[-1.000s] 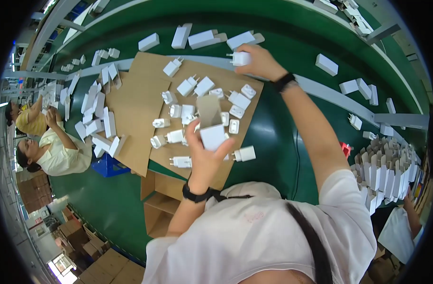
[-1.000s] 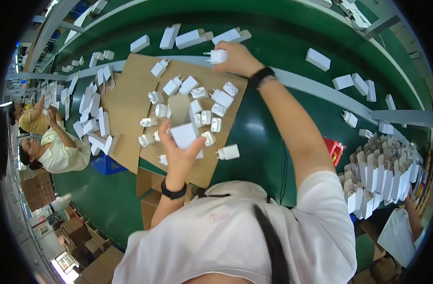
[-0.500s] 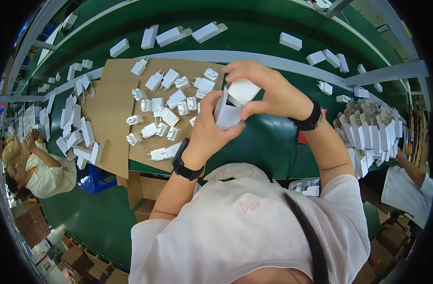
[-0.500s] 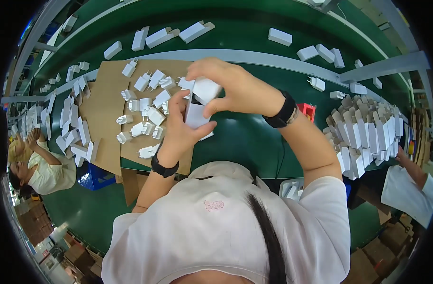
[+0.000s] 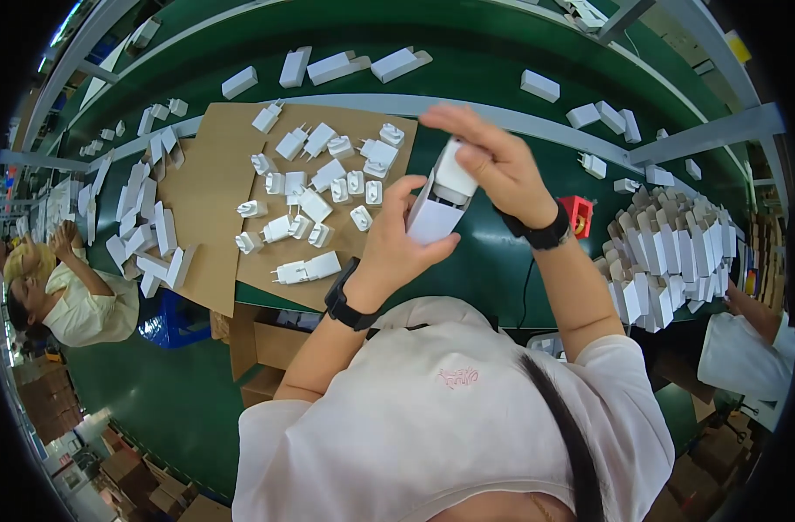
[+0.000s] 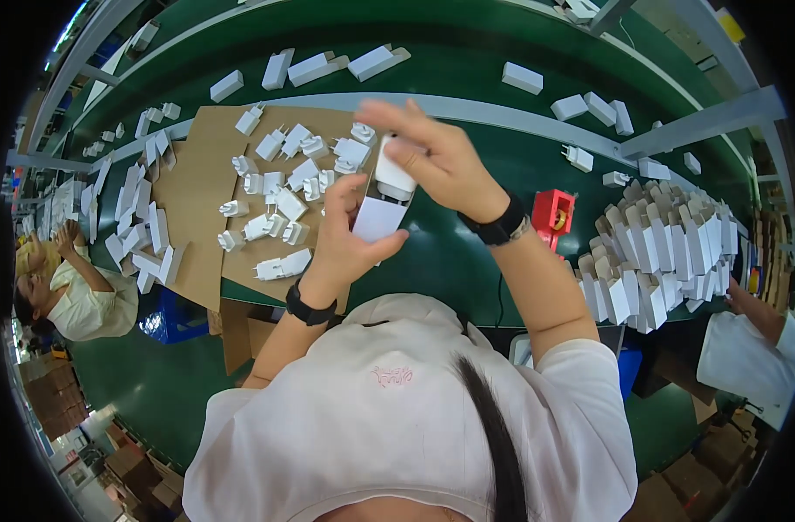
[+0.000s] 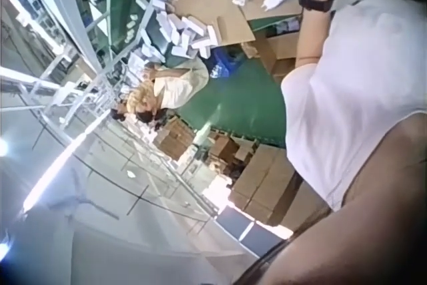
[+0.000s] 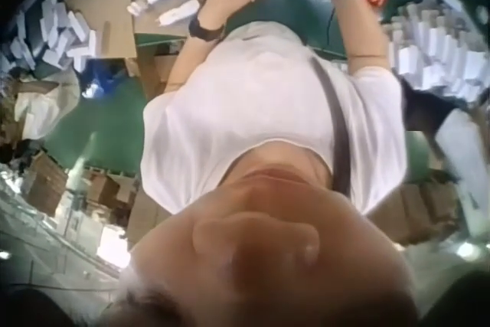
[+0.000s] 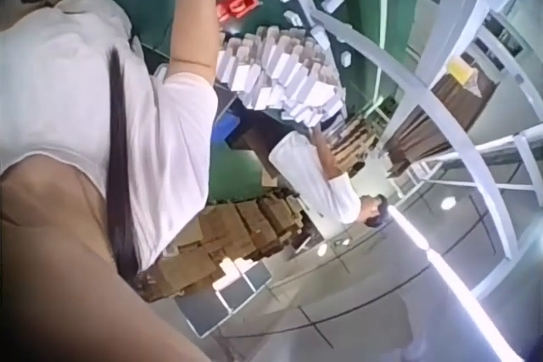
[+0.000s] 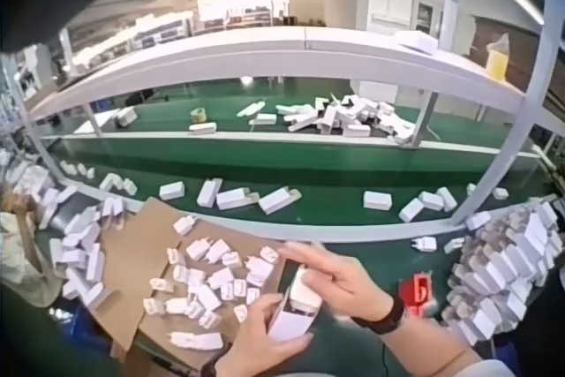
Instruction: The person packages power adapters by hand, picking up a box from a conveyor belt, inserting an adapter into it, and folding the flaps to close it. This process is repeated for several units, with the person occasionally moving stacks of boxes to clear the work area.
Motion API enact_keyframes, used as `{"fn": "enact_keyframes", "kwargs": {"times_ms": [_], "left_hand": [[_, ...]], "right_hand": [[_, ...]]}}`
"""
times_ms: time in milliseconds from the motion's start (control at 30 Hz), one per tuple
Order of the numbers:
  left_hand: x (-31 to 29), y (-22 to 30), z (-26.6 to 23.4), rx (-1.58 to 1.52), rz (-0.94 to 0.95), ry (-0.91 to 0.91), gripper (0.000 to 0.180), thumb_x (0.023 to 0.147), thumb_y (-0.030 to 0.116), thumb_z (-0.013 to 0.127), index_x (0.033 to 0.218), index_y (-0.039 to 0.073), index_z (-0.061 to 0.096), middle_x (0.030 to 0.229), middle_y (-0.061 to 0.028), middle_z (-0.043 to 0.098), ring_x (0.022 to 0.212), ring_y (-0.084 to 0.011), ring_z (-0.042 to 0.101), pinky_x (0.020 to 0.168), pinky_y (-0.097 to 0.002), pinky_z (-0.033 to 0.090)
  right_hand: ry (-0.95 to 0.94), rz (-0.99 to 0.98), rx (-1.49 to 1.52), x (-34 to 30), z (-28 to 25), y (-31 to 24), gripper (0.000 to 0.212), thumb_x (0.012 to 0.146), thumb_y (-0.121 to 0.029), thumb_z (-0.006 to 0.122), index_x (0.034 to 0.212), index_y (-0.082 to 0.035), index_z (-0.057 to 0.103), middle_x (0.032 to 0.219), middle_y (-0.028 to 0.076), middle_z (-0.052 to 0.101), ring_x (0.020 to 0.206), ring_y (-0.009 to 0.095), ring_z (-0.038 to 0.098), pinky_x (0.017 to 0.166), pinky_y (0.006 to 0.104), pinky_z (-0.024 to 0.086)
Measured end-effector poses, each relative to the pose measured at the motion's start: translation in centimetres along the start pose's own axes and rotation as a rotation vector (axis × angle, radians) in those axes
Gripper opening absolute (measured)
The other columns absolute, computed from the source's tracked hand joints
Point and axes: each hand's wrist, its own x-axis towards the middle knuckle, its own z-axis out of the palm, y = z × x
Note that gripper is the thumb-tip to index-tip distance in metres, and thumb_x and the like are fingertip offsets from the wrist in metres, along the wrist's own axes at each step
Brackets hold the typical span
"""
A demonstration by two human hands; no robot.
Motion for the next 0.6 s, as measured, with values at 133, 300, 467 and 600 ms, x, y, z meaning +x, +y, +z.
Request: {"fn": "enact_keyframes", "kwargs": {"times_ms": [133, 300, 467, 600], "left_hand": [[0.3, 0.8, 0.5, 0.025, -0.012, 0.044, 0.075, 0.061, 0.018, 0.076, 0.121, 0.009, 0.031, 0.087, -0.0143, 0.056, 0.075, -0.0261, 0.059, 0.066, -0.0334, 0.048], [0.0, 1.3, -0.7, -0.131, -0.024, 0.034, 0.083, 0.059, 0.009, 0.077, 0.122, 0.009, 0.024, 0.096, -0.0138, 0.056, 0.081, -0.0184, 0.059, 0.065, -0.0279, 0.048], [-0.2, 2.2, -0.4, -0.101, -0.044, -0.027, 0.073, 0.061, 0.013, 0.076, 0.119, 0.009, 0.032, 0.089, -0.0113, 0.056, 0.076, -0.0192, 0.058, 0.067, -0.0296, 0.048], [-0.3, 2.5, -0.4, -0.292, -0.16, 0.132, 0.071, 0.063, 0.012, 0.075, 0.119, 0.009, 0.033, 0.092, -0.0098, 0.056, 0.08, -0.018, 0.058, 0.066, -0.0302, 0.048]], "right_hand": [[0.181, -0.148, -0.024, 0.6, 1.6, -1.4, 0.038, 0.089, -0.007, 0.047, 0.127, -0.005, 0.045, 0.131, 0.017, 0.044, 0.123, 0.023, 0.042, 0.1, 0.0335, 0.032], [-0.052, -0.054, -0.042, -0.4, 1.5, -0.9, 0.048, 0.093, -0.039, 0.036, 0.131, -0.01, 0.041, 0.132, 0.012, 0.045, 0.131, 0.035, 0.027, 0.108, 0.0484, 0.003], [-0.151, -0.088, -0.467, -2.0, 2.2, -1.4, 0.063, 0.09, -0.05, 0.037, 0.139, -0.011, 0.028, 0.136, 0.013, 0.039, 0.133, 0.035, 0.023, 0.108, 0.0478, 0.006], [0.461, -0.142, 0.152, -3.4, 2.6, -1.7, 0.059, 0.088, -0.041, 0.05, 0.13, 0.0, 0.037, 0.13, 0.018, 0.043, 0.127, 0.028, 0.034, 0.105, 0.0378, 0.024]]}}
